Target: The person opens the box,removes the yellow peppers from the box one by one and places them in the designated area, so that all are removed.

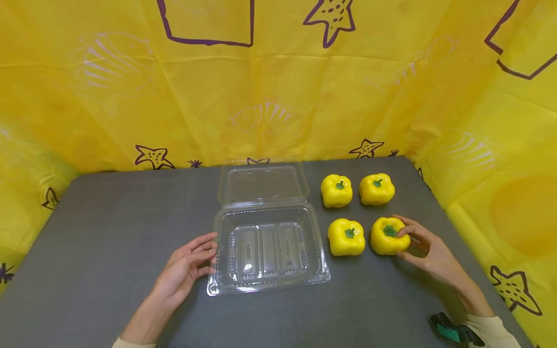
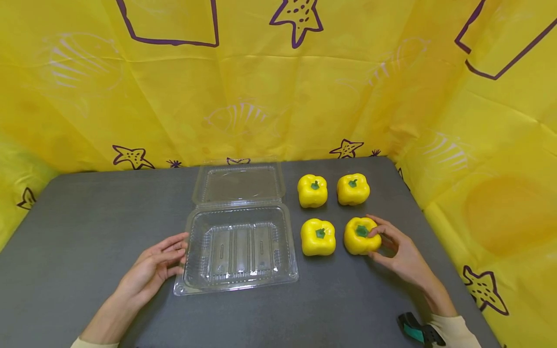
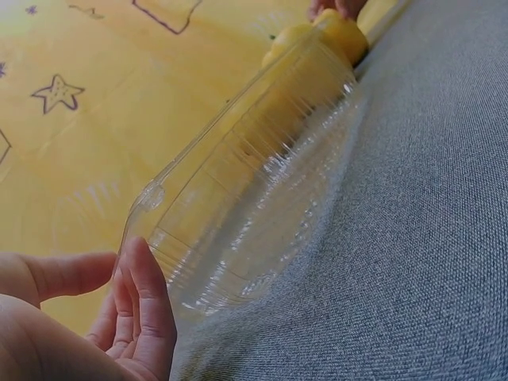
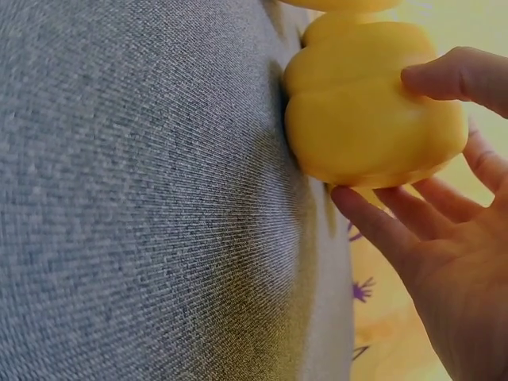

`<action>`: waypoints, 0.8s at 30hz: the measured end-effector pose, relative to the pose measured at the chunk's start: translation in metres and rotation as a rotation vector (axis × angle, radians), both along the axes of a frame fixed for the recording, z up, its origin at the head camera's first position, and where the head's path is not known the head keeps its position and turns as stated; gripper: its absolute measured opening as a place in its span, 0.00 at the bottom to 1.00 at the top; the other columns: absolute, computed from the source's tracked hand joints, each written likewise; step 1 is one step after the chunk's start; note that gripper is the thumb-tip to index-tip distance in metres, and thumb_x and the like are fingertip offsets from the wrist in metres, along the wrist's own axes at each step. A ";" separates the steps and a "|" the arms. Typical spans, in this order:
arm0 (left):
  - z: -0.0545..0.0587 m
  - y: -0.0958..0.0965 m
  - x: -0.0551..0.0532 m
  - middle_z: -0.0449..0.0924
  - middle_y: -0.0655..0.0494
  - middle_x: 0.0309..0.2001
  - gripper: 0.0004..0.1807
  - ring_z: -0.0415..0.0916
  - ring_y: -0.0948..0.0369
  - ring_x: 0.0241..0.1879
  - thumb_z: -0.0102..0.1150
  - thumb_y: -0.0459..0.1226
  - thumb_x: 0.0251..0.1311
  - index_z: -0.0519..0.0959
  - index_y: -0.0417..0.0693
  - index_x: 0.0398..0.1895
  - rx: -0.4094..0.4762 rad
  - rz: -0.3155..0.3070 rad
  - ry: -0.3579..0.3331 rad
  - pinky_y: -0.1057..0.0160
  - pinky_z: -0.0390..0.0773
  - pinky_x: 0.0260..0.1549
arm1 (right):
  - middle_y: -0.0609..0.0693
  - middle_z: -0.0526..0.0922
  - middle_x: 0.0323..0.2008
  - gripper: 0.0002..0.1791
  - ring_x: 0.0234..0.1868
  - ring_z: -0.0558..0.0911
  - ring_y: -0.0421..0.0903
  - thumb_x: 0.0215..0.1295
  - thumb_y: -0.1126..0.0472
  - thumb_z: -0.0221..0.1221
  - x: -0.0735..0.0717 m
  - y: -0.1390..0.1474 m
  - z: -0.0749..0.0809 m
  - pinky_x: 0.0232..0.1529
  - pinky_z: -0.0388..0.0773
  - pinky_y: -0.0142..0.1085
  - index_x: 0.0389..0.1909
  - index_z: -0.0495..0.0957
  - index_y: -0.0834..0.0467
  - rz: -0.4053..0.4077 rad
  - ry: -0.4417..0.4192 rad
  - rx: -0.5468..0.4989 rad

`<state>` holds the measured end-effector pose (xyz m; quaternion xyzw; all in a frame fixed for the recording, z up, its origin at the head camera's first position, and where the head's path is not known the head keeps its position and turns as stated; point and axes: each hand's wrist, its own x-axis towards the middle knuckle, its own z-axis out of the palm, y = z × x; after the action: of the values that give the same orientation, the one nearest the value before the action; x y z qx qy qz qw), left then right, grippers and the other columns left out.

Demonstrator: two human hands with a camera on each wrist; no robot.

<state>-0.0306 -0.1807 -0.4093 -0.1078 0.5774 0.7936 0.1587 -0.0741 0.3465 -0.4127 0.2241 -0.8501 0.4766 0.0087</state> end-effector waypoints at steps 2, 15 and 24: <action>0.000 0.000 0.000 0.77 0.58 0.42 0.22 0.76 0.64 0.34 0.54 0.27 0.63 0.71 0.43 0.61 -0.001 0.000 0.002 0.64 0.83 0.33 | 0.52 0.68 0.67 0.21 0.65 0.67 0.33 0.50 0.80 0.67 0.000 0.000 0.000 0.57 0.65 0.16 0.43 0.74 0.61 0.005 -0.006 -0.005; 0.001 0.000 0.001 0.78 0.58 0.41 0.22 0.76 0.64 0.34 0.54 0.27 0.63 0.71 0.42 0.62 -0.020 -0.007 0.006 0.64 0.82 0.33 | 0.65 0.66 0.67 0.24 0.66 0.67 0.35 0.47 0.79 0.69 -0.001 0.004 0.000 0.58 0.66 0.18 0.46 0.76 0.61 0.001 -0.012 0.016; 0.002 -0.002 0.002 0.82 0.59 0.42 0.28 0.78 0.63 0.34 0.57 0.34 0.66 0.65 0.37 0.68 -0.165 0.045 0.017 0.61 0.84 0.35 | 0.62 0.64 0.69 0.24 0.65 0.69 0.37 0.56 0.81 0.61 -0.003 0.008 0.012 0.60 0.68 0.21 0.54 0.73 0.66 0.028 0.033 0.016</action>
<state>-0.0284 -0.1828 -0.4071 -0.1266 0.6396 0.7476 0.1263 -0.0772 0.3542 -0.4007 0.2440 -0.8504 0.4659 0.0140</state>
